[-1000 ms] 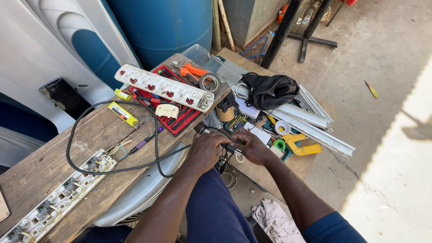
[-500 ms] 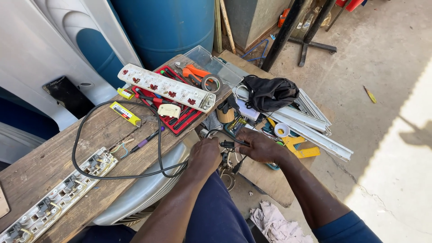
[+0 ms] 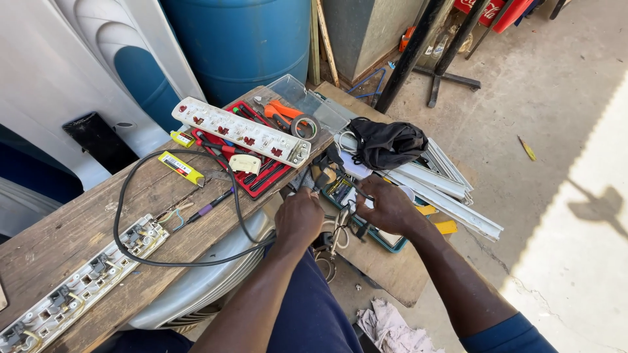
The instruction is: The person uses a screwdriver to loosen screws on a power strip's internal wiring, then selects a black power cord from a pile of cables. They strip the cord's end with pliers and prepare to connect it to the power strip.
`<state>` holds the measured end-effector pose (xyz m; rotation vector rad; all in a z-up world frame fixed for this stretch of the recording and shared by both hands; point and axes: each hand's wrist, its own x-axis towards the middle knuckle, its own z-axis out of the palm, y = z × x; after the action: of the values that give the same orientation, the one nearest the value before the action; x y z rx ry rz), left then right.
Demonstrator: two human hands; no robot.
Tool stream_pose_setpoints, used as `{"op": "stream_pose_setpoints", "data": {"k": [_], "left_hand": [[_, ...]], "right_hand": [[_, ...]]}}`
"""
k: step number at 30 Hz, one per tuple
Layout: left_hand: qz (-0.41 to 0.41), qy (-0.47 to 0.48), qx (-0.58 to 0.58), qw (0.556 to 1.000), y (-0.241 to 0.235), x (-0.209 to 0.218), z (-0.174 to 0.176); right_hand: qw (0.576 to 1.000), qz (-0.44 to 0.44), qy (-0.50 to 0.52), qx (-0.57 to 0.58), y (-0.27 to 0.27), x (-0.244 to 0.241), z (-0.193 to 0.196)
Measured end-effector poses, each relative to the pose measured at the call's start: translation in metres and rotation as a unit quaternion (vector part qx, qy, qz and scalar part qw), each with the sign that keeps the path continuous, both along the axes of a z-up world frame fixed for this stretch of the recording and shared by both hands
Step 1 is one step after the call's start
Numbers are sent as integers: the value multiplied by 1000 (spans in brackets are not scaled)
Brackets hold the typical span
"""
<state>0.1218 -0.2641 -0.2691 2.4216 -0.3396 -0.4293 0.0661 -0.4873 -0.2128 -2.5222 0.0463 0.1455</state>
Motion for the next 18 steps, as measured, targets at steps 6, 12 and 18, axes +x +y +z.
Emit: {"op": "stream_pose_setpoints", "data": {"k": [6, 12, 18], "left_hand": [[-11, -59, 29, 998, 34, 0, 56], [-60, -106, 43, 992, 65, -27, 103], [-59, -132, 55, 988, 78, -39, 113]], "right_hand": [[974, -149, -15, 172, -71, 9, -48], [922, -181, -144, 311, -93, 39, 31], [960, -179, -209, -46, -153, 86, 90]]}}
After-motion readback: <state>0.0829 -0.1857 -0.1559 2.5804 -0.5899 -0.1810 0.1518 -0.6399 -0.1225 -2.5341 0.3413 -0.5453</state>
